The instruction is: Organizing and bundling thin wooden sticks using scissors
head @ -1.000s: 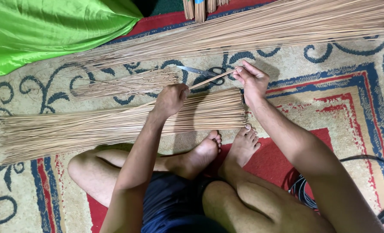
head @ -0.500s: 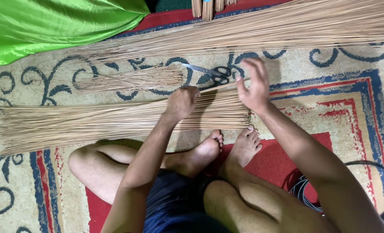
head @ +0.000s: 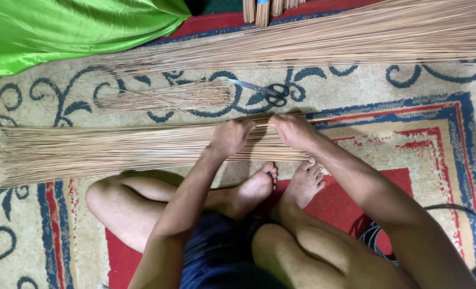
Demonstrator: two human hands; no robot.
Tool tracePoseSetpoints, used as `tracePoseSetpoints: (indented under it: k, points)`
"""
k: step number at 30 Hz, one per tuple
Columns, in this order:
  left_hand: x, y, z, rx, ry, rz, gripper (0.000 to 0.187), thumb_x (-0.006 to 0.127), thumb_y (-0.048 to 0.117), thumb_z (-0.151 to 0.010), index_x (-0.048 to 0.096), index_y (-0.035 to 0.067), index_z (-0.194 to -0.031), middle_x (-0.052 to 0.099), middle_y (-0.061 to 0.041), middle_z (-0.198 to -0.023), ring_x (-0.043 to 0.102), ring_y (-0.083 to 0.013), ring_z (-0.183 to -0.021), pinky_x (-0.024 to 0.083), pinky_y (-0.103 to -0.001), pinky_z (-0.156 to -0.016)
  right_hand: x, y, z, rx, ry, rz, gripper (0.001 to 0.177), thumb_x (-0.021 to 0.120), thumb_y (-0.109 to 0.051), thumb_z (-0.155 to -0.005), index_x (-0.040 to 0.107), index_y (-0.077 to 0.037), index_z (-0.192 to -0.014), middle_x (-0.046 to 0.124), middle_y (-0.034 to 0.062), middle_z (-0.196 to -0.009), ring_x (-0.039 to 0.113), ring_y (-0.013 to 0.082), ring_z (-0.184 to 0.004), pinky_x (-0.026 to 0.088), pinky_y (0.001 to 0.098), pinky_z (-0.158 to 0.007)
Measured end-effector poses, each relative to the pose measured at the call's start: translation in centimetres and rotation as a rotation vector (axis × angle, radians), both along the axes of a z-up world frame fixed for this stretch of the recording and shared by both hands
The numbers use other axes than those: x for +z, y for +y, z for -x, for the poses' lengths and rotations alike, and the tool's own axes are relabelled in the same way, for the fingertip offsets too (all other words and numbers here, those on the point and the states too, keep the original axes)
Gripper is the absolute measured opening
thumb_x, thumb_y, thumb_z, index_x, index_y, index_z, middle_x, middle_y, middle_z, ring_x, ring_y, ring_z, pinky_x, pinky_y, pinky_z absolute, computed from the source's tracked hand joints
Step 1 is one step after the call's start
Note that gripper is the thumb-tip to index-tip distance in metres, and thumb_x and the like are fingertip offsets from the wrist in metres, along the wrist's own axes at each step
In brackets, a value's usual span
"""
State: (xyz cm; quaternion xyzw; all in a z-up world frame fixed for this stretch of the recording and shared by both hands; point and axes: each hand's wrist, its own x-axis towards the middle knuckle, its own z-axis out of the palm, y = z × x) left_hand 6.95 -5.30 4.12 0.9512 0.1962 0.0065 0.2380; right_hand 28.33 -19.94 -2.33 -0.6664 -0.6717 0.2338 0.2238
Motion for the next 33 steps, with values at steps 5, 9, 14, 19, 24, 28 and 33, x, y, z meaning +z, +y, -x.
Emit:
tracePoseSetpoints:
  k: [5,9,14,19,24,28,33]
  points:
    - [0.7,2.9,2.6,-0.008,0.014,-0.052,0.022,0.053,0.016,-0.099,0.074,0.012,-0.104,0.075,-0.015,-0.093,0.076,-0.0396,-0.082,0.063,-0.052,-0.068,0.2,-1.4,-3.4,-0.034,-0.027,-0.010,0.012,0.055,-0.005,-0.096,0.064,-0.003,-0.103,0.067,0.0210,-0.088,0.070,0.0439,-0.088,0.057,0.0486,-0.077]
    - [-1.6,3.2,2.4,0.018,0.102,-0.091,0.024,0.052,0.018,-0.098,0.073,0.018,-0.108,0.076,-0.011,-0.094,0.077,-0.0372,-0.081,0.064,-0.049,-0.069,0.7,-0.8,-3.1,-0.043,-0.017,0.071,0.010,0.055,-0.011,-0.095,0.064,-0.006,-0.096,0.066,0.0218,-0.084,0.069,0.0451,-0.089,0.057,0.0518,-0.077]
    - [-3.3,1.2,0.3,0.016,0.150,-0.127,0.029,0.051,0.013,-0.095,0.072,0.023,-0.112,0.075,-0.002,-0.092,0.078,-0.0289,-0.078,0.064,-0.044,-0.066,1.1,0.8,0.8,-0.021,-0.056,0.037,0.011,0.058,-0.011,-0.094,0.066,-0.006,-0.099,0.069,0.0180,-0.088,0.072,0.0398,-0.087,0.058,0.0484,-0.075]
    - [-2.6,0.2,-0.9,-0.006,0.188,-0.139,0.025,0.052,0.008,-0.093,0.073,0.020,-0.103,0.076,-0.003,-0.092,0.078,-0.0261,-0.076,0.065,-0.041,-0.068,1.1,1.4,2.0,-0.019,-0.042,0.024,0.017,0.055,-0.002,-0.095,0.066,-0.009,-0.106,0.069,0.0119,-0.089,0.074,0.0334,-0.083,0.061,0.0421,-0.073]
    - [3.9,1.0,1.0,0.051,0.087,0.041,0.020,0.061,0.028,-0.098,0.071,0.016,-0.110,0.077,-0.013,-0.093,0.077,-0.0383,-0.088,0.062,-0.053,-0.077,0.8,0.4,0.4,-0.004,-0.015,-0.003,0.017,0.051,-0.004,-0.099,0.066,-0.007,-0.107,0.069,0.0113,-0.091,0.072,0.0335,-0.085,0.059,0.0419,-0.075]
    - [2.9,3.1,2.3,0.091,0.148,0.014,0.028,0.057,0.029,-0.097,0.071,0.011,-0.114,0.076,-0.019,-0.097,0.076,-0.0429,-0.089,0.060,-0.057,-0.078,2.2,-0.4,-1.1,-0.020,-0.005,0.024,0.019,0.049,-0.002,-0.101,0.067,-0.005,-0.106,0.068,0.0118,-0.090,0.071,0.0312,-0.083,0.059,0.0395,-0.075]
    - [-4.2,4.6,2.7,0.003,0.087,-0.070,0.020,0.052,0.024,-0.097,0.071,0.017,-0.096,0.074,-0.011,-0.087,0.076,-0.0389,-0.081,0.062,-0.050,-0.068,3.2,0.5,-1.5,-0.018,0.036,0.040,0.009,0.061,-0.011,-0.090,0.064,-0.003,-0.086,0.063,0.0227,-0.077,0.068,0.0469,-0.080,0.055,0.0516,-0.067]
